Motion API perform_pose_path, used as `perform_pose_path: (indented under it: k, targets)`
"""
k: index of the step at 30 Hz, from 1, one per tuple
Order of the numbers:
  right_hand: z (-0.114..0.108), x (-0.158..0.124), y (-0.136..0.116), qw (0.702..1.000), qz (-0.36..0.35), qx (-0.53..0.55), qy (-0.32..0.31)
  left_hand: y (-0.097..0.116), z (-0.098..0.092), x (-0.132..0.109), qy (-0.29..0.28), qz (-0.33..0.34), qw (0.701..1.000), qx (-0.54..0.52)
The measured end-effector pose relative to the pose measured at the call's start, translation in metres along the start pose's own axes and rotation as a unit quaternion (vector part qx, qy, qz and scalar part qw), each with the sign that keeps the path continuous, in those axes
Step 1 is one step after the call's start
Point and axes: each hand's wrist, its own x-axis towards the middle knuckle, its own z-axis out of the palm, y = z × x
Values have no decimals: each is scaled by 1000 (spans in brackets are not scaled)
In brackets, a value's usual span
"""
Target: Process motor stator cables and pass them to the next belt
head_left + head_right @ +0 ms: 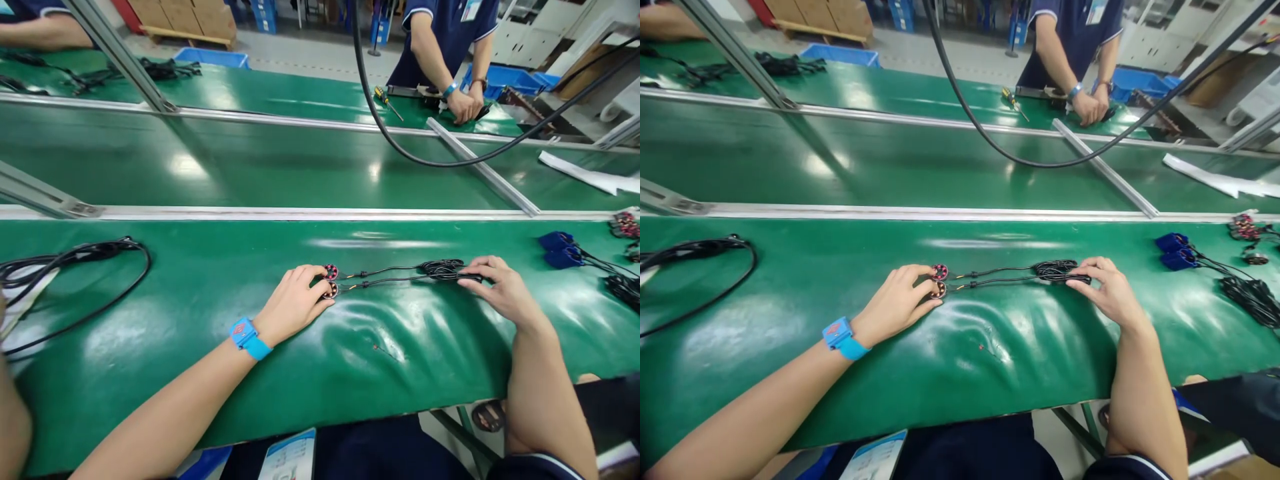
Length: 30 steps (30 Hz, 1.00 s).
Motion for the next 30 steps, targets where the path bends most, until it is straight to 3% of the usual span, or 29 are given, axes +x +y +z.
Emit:
perform_pose_path:
  k: [3,6,11,14,17,20,23,27,30]
  targets:
    - [-8,-2,-4,994,59,67,-62,-1,0,1,-2,-5,1000,-2]
    - [-5,0,-7,987,123,68,-78,-3,0,1,-4,-7,1000,-9]
    - [12,7,-14,969,184,-100,-132,-5,-1,-1,-12,-6,1000,-15]
    - [16,8,-16,950,182,-243,-70,-3,-1,-2,-11,-1,1000,-23]
    - [15,12,-23,954,83,-288,13,-3,-2,-2,2,-1,999,-45]
    - [19,29,-53,984,14,-176,35,-11,-5,3,22,-23,997,-72]
    - [41,56,-104,998,-48,19,-39,-26,-6,16,9,-27,998,-62]
    - [88,89,-161,960,-105,169,-195,-44,-2,29,-48,22,995,-90]
    - [111,103,-172,933,-120,249,-230,-49,3,30,-54,26,992,-111]
